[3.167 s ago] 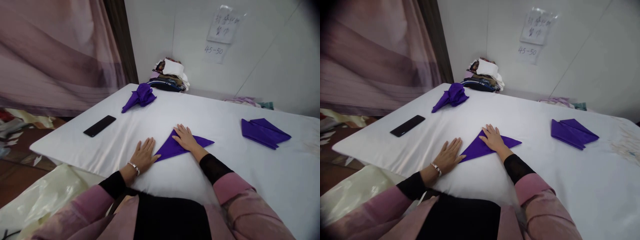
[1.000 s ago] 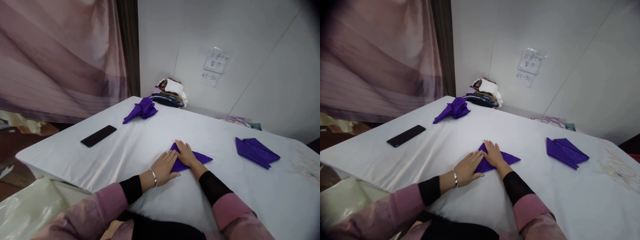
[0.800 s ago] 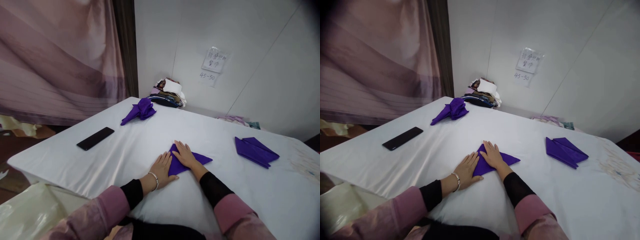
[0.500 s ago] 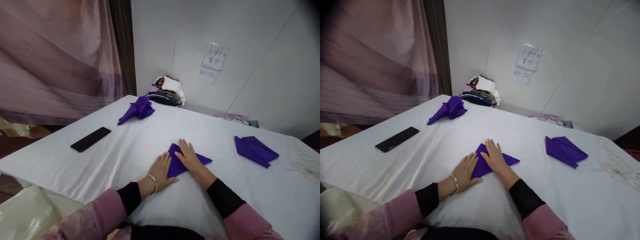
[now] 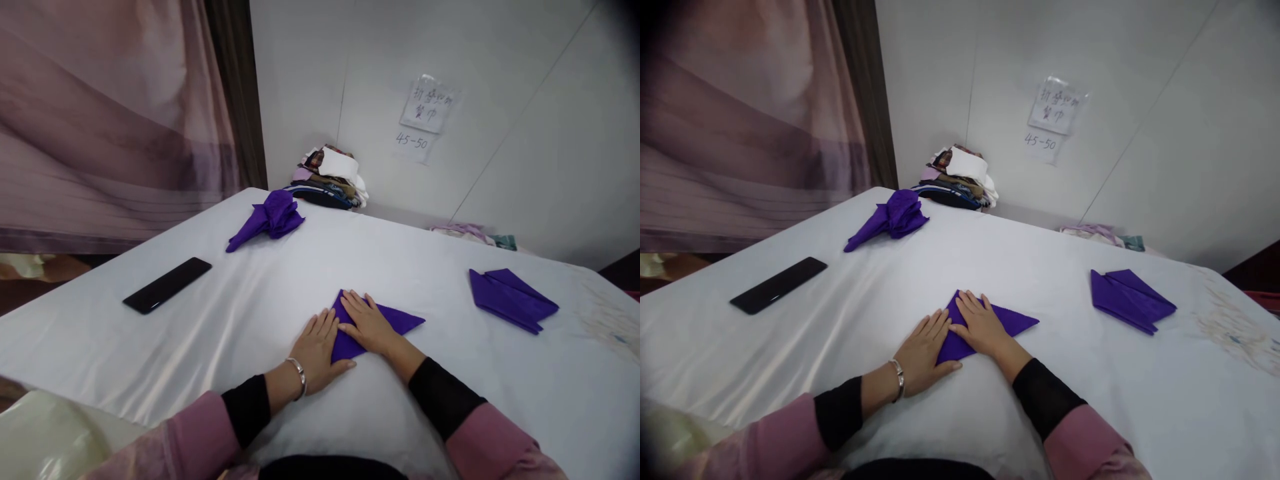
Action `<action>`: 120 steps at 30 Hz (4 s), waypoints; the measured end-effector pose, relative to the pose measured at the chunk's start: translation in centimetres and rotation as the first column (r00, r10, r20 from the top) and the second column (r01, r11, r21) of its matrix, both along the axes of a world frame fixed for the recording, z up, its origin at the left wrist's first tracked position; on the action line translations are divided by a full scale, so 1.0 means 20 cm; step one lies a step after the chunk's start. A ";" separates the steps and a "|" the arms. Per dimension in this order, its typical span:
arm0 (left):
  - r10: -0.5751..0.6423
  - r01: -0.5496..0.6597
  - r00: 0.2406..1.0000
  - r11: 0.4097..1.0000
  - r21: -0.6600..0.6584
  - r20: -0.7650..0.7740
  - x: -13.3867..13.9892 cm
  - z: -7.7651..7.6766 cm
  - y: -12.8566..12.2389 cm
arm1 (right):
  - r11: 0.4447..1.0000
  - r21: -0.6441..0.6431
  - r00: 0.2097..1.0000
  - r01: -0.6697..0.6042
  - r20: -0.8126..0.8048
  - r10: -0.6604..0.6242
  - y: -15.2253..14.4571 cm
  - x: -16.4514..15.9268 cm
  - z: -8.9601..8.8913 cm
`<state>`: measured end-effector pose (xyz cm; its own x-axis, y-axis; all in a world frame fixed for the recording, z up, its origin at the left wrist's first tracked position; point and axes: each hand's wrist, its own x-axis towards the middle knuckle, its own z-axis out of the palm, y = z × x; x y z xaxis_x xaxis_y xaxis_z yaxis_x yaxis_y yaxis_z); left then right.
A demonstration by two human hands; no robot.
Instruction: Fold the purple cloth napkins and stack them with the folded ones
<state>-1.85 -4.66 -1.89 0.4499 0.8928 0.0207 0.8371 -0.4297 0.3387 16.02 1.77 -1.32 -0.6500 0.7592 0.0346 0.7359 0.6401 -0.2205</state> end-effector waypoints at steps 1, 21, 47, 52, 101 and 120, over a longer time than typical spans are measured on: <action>0.003 -0.003 1.000 1.000 -0.021 0.005 -0.01 0.02 0.01 | 1.000 0.001 1.000 -0.004 -0.003 0.004 0.00 0.00 0.00; -0.151 0.133 0.987 0.954 0.269 0.049 0.09 -0.12 0.20 | 1.000 0.001 0.996 0.015 -0.088 -0.015 0.02 0.01 -0.01; -0.118 0.140 0.988 0.962 0.233 -0.104 0.10 -0.08 0.19 | 0.955 0.203 0.966 0.216 -0.186 -0.179 0.32 0.62 -0.06; -0.115 0.132 0.990 0.966 0.224 -0.087 0.10 -0.10 0.20 | 0.858 0.118 0.852 0.500 -0.245 -0.462 0.34 0.74 -0.02; -0.225 0.230 0.973 0.957 0.178 -0.049 0.04 0.06 -0.23 | 0.997 -0.017 0.997 -0.072 0.034 0.073 -0.04 0.05 -0.02; -0.062 0.071 0.997 0.977 0.199 -0.050 -0.40 0.11 -0.34 | 0.994 -0.088 0.998 -0.058 0.000 0.058 -0.04 0.04 0.01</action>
